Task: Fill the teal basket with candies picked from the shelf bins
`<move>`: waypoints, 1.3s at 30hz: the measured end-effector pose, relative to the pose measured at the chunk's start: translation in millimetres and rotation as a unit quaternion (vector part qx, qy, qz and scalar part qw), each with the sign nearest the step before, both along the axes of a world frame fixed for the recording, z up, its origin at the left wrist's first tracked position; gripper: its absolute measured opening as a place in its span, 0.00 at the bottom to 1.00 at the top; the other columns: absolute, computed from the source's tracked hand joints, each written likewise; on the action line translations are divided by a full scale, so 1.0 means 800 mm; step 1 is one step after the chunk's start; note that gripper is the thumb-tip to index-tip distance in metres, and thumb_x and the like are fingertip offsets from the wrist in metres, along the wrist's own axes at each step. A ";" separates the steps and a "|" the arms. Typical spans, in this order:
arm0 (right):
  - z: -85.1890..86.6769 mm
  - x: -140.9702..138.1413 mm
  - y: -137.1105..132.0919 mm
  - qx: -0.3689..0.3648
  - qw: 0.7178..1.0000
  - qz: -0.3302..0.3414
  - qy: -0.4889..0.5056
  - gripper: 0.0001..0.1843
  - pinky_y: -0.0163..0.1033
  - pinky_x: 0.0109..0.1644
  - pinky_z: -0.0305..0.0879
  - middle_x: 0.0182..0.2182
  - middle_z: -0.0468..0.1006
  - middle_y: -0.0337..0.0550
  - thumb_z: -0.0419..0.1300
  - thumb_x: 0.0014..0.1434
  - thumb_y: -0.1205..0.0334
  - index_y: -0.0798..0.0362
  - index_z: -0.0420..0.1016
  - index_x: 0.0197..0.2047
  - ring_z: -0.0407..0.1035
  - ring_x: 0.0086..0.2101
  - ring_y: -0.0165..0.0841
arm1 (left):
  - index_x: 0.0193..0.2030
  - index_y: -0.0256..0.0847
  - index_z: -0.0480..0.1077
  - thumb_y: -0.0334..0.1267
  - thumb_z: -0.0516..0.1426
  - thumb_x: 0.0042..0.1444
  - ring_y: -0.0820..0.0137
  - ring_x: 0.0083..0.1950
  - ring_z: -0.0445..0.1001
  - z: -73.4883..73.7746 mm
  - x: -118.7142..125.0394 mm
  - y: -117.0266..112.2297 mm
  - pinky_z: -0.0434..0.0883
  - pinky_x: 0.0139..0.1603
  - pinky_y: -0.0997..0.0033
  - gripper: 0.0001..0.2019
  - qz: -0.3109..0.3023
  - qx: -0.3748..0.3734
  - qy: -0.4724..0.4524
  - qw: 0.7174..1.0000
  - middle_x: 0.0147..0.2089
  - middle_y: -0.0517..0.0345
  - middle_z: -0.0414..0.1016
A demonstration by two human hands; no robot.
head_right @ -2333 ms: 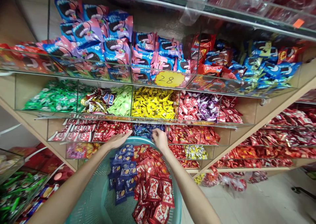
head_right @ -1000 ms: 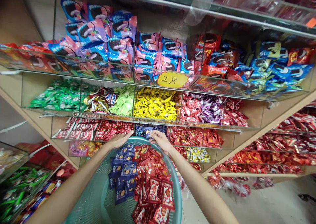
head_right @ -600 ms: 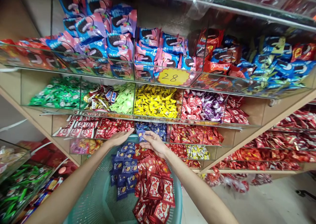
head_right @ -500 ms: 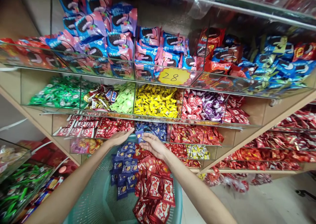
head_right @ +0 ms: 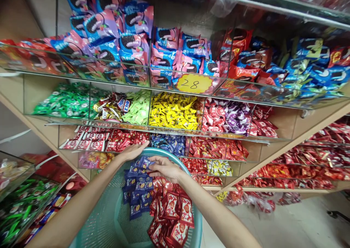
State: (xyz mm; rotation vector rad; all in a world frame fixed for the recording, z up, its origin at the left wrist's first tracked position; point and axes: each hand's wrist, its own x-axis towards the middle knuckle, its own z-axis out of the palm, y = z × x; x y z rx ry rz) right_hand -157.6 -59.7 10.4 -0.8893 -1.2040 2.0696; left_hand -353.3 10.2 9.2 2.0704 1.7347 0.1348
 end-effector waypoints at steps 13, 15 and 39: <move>-0.011 -0.002 0.000 0.113 0.990 -0.007 -0.079 0.18 0.31 0.30 0.61 0.24 0.72 0.34 0.66 0.40 0.54 0.54 0.72 0.34 0.65 0.25 0.24 | 0.34 0.43 0.73 0.65 0.25 0.49 0.57 0.45 0.71 -0.003 0.000 0.002 0.64 0.44 0.62 0.42 -0.005 -0.007 0.009 1.000 0.43 0.49 0.76; -0.013 -0.001 0.000 0.118 0.989 -0.002 -0.089 0.18 0.31 0.28 0.62 0.24 0.71 0.34 0.65 0.42 0.52 0.54 0.72 0.35 0.65 0.24 0.24 | 0.33 0.43 0.74 0.66 0.26 0.49 0.57 0.44 0.72 -0.003 0.000 0.002 0.64 0.43 0.62 0.42 -0.008 -0.007 0.005 1.000 0.42 0.49 0.76; -0.051 -0.024 -0.058 0.016 0.995 -0.088 -0.052 0.32 0.36 0.32 0.68 0.22 0.67 0.29 0.68 0.38 0.55 0.50 0.58 0.44 0.66 0.26 0.26 | 0.34 0.44 0.74 0.66 0.26 0.48 0.55 0.46 0.71 0.000 -0.001 -0.001 0.64 0.44 0.61 0.41 -0.005 -0.008 0.008 1.000 0.42 0.49 0.76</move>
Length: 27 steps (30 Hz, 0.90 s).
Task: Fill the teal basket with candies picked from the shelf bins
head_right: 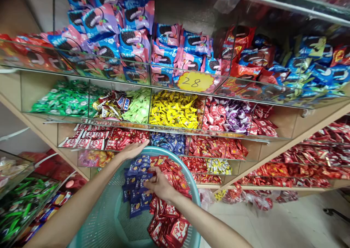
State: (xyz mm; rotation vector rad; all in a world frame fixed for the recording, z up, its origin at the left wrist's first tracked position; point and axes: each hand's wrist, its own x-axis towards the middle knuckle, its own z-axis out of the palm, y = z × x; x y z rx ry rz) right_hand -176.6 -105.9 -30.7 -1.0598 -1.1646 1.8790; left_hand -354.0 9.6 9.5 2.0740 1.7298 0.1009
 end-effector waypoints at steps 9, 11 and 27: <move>-0.014 -0.013 0.002 -0.057 0.995 -0.076 0.021 0.28 0.33 0.29 0.67 0.20 0.68 0.29 0.70 0.32 0.52 0.53 0.59 0.31 0.71 0.22 0.28 | 0.36 0.44 0.73 0.64 0.29 0.50 0.56 0.49 0.70 -0.001 0.000 0.001 0.63 0.47 0.61 0.38 0.006 -0.004 -0.001 1.000 0.45 0.49 0.75; -0.014 -0.015 0.002 -0.084 0.992 -0.089 0.041 0.28 0.35 0.33 0.68 0.21 0.68 0.30 0.71 0.31 0.56 0.54 0.60 0.32 0.71 0.24 0.28 | 0.36 0.44 0.73 0.64 0.29 0.50 0.56 0.48 0.70 -0.001 0.000 0.001 0.63 0.46 0.60 0.38 0.004 -0.003 -0.002 1.000 0.44 0.49 0.75; -0.021 -0.025 0.006 -0.104 0.986 -0.132 -0.003 0.27 0.34 0.24 0.68 0.16 0.72 0.35 0.68 0.36 0.52 0.52 0.54 0.30 0.72 0.20 0.32 | 0.37 0.44 0.73 0.64 0.29 0.51 0.55 0.48 0.70 -0.003 -0.001 0.002 0.63 0.46 0.59 0.38 0.002 0.003 -0.002 1.000 0.44 0.49 0.75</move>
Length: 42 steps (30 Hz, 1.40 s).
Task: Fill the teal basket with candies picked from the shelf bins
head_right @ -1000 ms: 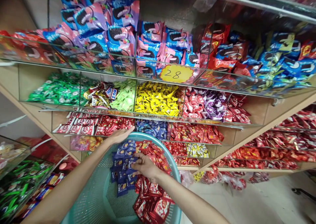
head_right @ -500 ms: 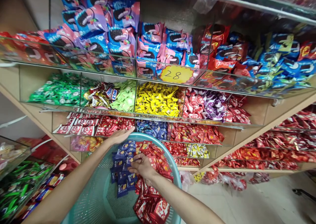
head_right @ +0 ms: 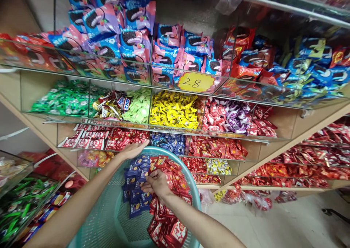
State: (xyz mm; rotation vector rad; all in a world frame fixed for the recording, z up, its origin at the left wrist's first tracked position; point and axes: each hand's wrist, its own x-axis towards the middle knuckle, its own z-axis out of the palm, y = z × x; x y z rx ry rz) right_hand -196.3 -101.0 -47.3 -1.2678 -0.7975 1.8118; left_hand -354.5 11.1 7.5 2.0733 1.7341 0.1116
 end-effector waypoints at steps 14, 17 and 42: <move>-0.006 -0.005 0.001 0.035 0.999 0.006 -0.027 0.30 0.38 0.21 0.67 0.16 0.71 0.32 0.65 0.35 0.44 0.50 0.52 0.31 0.70 0.18 0.35 | 0.40 0.44 0.73 0.63 0.29 0.51 0.56 0.49 0.69 0.009 0.003 -0.004 0.62 0.47 0.61 0.38 -0.003 -0.006 0.002 1.000 0.45 0.48 0.75; -0.003 -0.002 -0.004 0.031 0.999 0.026 -0.034 0.30 0.37 0.20 0.67 0.16 0.71 0.32 0.64 0.37 0.44 0.50 0.51 0.32 0.70 0.17 0.34 | 0.40 0.44 0.73 0.63 0.29 0.51 0.56 0.49 0.69 0.007 0.003 -0.003 0.62 0.47 0.60 0.38 -0.006 -0.004 0.000 1.000 0.45 0.49 0.75; 0.012 0.003 -0.022 0.057 0.997 0.040 -0.030 0.26 0.35 0.20 0.66 0.19 0.73 0.35 0.63 0.40 0.45 0.52 0.55 0.31 0.70 0.17 0.33 | 0.43 0.44 0.72 0.66 0.28 0.49 0.56 0.51 0.68 0.003 0.001 0.000 0.60 0.50 0.60 0.41 -0.005 -0.007 -0.006 1.000 0.47 0.49 0.74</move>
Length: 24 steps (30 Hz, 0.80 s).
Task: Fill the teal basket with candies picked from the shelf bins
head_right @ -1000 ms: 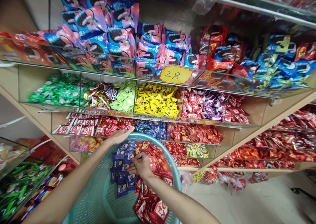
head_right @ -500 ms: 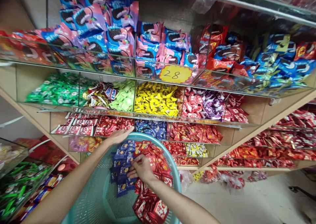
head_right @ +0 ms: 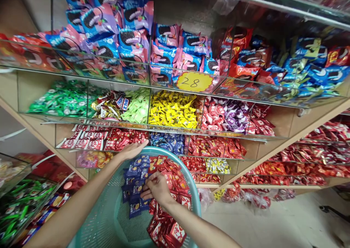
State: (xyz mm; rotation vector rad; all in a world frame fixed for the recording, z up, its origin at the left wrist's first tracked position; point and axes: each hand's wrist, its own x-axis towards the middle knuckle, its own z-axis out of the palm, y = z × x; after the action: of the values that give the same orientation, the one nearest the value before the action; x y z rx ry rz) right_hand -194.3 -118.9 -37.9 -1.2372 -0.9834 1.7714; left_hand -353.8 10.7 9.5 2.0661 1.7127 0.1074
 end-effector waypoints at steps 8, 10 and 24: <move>0.070 0.078 0.074 0.270 0.929 -0.093 -0.235 0.17 0.33 0.19 0.61 0.23 0.73 0.40 0.52 0.53 0.46 0.52 0.61 0.35 0.68 0.18 0.30 | 0.33 0.42 0.74 0.67 0.27 0.48 0.54 0.48 0.70 0.002 0.001 -0.001 0.62 0.47 0.60 0.42 0.011 -0.002 -0.004 1.000 0.45 0.47 0.75; 0.078 0.106 0.107 0.308 0.835 -0.110 -0.442 0.13 0.35 0.28 0.64 0.25 0.74 0.44 0.49 0.57 0.52 0.54 0.65 0.36 0.70 0.25 0.33 | 0.32 0.42 0.74 0.67 0.27 0.48 0.54 0.47 0.70 0.003 0.002 -0.001 0.62 0.47 0.59 0.42 0.014 -0.002 -0.009 1.000 0.44 0.47 0.75; 0.042 0.118 0.175 0.130 0.664 0.038 -0.735 0.13 0.37 0.43 0.62 0.40 0.74 0.60 0.53 0.55 0.68 0.59 0.71 0.44 0.69 0.43 0.38 | 0.35 0.41 0.73 0.65 0.27 0.49 0.54 0.48 0.70 0.002 0.000 -0.001 0.63 0.46 0.59 0.41 0.007 0.003 0.000 1.000 0.44 0.46 0.75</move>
State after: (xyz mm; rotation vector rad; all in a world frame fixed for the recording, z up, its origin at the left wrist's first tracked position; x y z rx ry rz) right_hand -99.8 20.8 -4.4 -2.4018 -2.0025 0.2149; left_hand -353.7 9.6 11.2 2.0587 1.7298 0.1169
